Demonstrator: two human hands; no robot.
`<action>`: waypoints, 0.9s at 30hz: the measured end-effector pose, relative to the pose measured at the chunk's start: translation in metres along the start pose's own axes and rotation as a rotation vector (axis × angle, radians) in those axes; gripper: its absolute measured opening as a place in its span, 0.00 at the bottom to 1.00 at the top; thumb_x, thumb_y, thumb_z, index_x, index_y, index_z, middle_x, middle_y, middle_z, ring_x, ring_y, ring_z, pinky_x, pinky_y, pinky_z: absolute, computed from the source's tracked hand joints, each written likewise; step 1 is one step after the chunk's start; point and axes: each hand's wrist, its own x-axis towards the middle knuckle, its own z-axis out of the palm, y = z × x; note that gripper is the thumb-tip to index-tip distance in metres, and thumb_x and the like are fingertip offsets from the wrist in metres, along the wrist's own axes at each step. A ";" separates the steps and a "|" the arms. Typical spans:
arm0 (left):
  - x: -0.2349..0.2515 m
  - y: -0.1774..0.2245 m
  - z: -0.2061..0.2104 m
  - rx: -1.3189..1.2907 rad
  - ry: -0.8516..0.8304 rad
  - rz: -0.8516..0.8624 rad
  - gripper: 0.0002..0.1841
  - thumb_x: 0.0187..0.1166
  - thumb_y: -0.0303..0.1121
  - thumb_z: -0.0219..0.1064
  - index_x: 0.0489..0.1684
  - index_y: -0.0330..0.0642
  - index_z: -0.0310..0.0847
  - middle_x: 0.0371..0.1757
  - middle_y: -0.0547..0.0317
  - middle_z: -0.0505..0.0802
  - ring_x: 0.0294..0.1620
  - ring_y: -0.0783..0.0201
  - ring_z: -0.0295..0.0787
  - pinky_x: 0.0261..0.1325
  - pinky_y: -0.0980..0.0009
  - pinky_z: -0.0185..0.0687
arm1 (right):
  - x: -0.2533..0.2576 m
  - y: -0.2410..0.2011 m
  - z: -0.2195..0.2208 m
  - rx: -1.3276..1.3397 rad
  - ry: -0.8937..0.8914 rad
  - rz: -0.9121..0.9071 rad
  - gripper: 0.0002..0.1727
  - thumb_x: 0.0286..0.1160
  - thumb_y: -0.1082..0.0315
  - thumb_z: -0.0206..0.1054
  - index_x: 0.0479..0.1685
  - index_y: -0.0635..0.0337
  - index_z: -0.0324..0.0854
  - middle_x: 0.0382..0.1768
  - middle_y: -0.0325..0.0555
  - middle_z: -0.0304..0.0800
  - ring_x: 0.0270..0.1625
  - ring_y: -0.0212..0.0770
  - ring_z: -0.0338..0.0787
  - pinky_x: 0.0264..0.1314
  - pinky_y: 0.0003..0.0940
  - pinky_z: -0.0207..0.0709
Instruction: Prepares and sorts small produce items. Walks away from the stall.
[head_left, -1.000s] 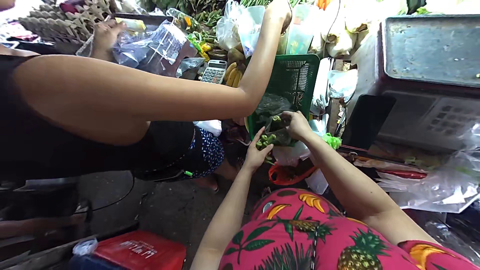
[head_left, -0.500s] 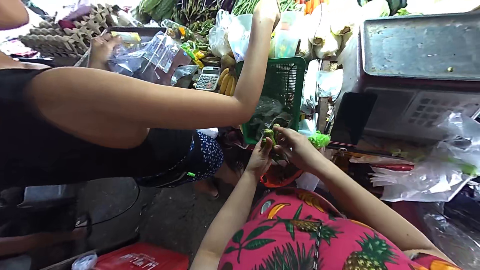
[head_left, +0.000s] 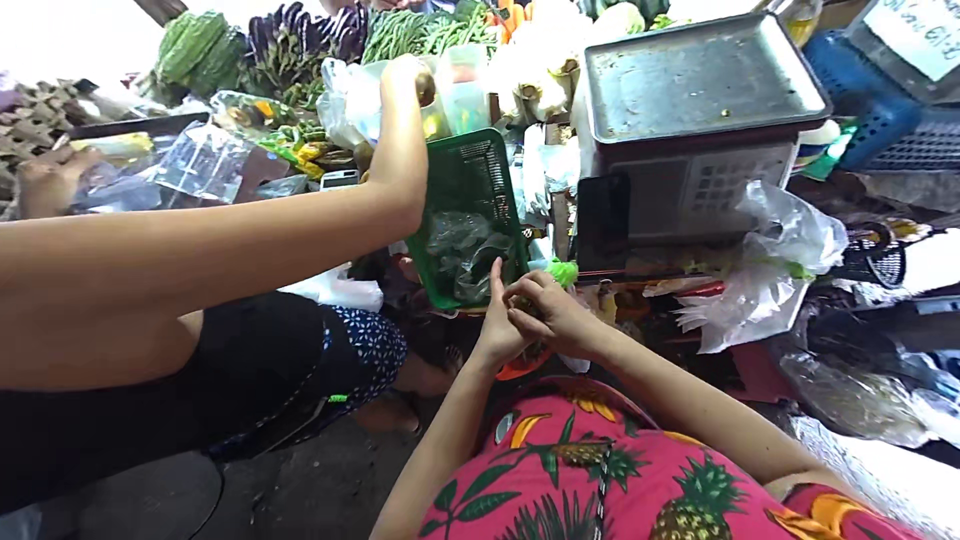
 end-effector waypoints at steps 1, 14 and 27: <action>0.001 0.003 0.001 0.031 -0.024 -0.018 0.73 0.45 0.33 0.87 0.94 0.38 0.27 0.72 0.45 0.83 0.64 0.69 0.87 0.68 0.71 0.85 | -0.003 0.002 -0.003 0.015 0.016 -0.004 0.19 0.86 0.54 0.61 0.61 0.57 0.85 0.60 0.53 0.85 0.67 0.49 0.82 0.74 0.48 0.74; -0.010 0.021 0.047 0.084 -0.164 0.115 0.27 0.64 0.28 0.78 0.66 0.32 0.78 0.54 0.56 0.93 0.55 0.68 0.92 0.62 0.67 0.90 | -0.059 0.019 -0.078 0.052 0.381 0.131 0.18 0.85 0.55 0.61 0.60 0.56 0.88 0.61 0.45 0.89 0.67 0.41 0.85 0.71 0.45 0.79; -0.038 0.009 0.061 0.051 0.028 0.075 0.29 0.60 0.27 0.80 0.64 0.35 0.78 0.51 0.59 0.94 0.53 0.69 0.92 0.59 0.70 0.90 | -0.086 0.048 -0.171 -0.602 0.341 1.048 0.19 0.76 0.62 0.72 0.51 0.74 0.85 0.55 0.72 0.89 0.64 0.70 0.87 0.65 0.71 0.75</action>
